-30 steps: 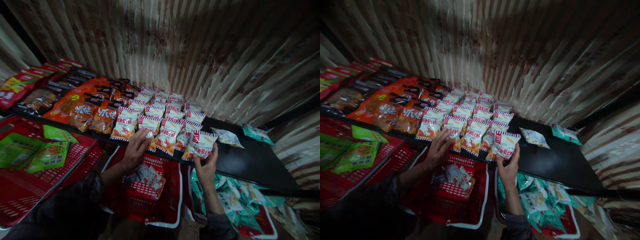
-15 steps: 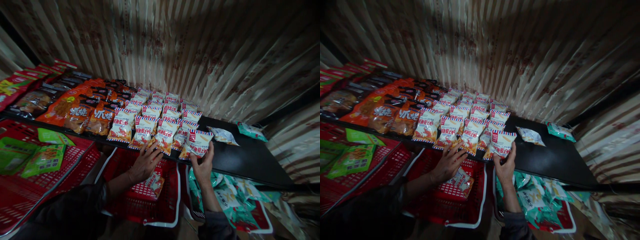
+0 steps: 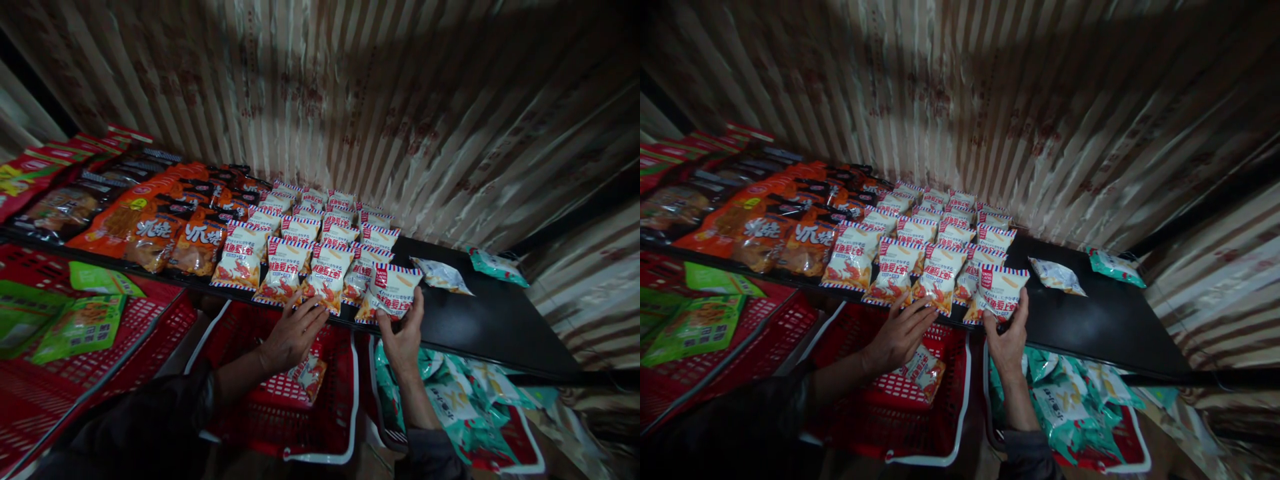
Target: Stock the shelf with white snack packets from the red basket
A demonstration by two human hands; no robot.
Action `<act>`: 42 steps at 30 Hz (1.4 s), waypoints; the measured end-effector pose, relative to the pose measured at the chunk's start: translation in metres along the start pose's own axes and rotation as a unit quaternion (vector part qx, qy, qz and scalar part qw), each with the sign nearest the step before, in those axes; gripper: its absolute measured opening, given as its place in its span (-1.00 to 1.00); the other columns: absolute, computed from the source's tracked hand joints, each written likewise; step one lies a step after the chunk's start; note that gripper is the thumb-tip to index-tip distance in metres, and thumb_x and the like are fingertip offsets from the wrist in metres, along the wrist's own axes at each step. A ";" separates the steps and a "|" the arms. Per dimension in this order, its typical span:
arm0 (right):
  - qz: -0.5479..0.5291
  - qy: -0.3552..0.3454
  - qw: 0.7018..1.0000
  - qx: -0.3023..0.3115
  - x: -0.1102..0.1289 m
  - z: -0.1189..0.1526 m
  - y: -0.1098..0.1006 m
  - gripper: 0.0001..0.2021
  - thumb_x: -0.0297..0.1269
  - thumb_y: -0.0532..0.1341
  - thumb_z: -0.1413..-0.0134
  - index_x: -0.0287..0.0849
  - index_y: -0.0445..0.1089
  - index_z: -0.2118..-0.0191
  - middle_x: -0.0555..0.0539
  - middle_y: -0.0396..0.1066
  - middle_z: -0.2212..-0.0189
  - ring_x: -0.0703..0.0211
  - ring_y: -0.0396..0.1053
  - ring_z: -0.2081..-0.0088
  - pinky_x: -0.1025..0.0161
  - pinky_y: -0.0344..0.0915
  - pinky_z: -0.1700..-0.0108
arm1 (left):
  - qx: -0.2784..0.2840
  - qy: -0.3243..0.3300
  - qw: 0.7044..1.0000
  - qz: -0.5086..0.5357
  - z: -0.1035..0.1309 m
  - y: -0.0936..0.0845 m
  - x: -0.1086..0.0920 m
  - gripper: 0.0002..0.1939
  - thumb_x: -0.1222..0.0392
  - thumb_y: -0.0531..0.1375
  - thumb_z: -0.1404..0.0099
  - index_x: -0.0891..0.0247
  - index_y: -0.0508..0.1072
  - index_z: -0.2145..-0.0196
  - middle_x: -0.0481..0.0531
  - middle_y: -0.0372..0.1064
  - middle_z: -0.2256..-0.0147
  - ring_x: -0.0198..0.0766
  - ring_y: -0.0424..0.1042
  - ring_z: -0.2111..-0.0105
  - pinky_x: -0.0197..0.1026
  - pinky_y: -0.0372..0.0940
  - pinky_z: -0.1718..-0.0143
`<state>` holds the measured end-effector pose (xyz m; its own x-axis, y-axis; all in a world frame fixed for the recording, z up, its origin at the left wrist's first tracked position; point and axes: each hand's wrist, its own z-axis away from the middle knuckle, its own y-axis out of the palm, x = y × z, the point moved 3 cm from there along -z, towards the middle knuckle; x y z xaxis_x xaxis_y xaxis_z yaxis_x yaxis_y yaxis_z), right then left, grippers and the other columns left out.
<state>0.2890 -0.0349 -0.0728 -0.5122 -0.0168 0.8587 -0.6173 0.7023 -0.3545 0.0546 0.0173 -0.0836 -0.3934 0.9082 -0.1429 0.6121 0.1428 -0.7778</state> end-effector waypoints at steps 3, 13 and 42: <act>-0.009 -0.005 1.000 -0.004 0.000 0.000 0.000 -0.04 0.00 0.28 0.02 -0.23 -0.19 -0.39 -0.37 0.26 -0.19 -0.05 0.41 -0.02 0.05 0.37 -0.01 | -0.019 0.019 1.000 0.002 -0.001 -0.003 -0.003 -0.57 0.43 0.00 -0.29 0.37 0.38 -0.09 0.27 0.42 -0.05 0.02 0.12 -0.28 0.30 -0.12 -0.30; -0.003 0.008 1.000 -0.015 -0.003 0.001 -0.001 -0.04 0.03 0.28 0.02 -0.21 -0.17 -0.39 -0.36 0.34 -0.12 -0.06 0.44 0.05 0.02 0.38 0.03 | -0.005 0.070 0.997 0.027 0.003 -0.012 -0.012 -0.65 0.46 0.06 -0.24 0.37 0.41 0.03 0.29 0.39 -0.07 0.06 0.11 -0.28 0.23 0.16 -0.21; -0.062 0.058 0.996 -0.032 0.008 -0.009 0.007 0.01 0.03 0.32 0.16 -0.29 -0.10 -0.36 -0.38 0.29 -0.17 -0.10 0.39 -0.05 -0.03 0.31 -0.07 | -0.028 -0.096 0.966 0.240 -0.046 -0.014 -0.034 -0.51 0.29 -0.01 -0.37 0.34 0.15 -0.24 0.34 0.14 -0.25 -0.04 0.14 -0.28 0.15 0.21 -0.23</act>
<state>0.2857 -0.0237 -0.0647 -0.3592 -0.0263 0.9329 -0.6301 0.7442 -0.2216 0.0906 0.0022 -0.0396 -0.1716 0.7864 -0.5934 0.7889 -0.2511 -0.5609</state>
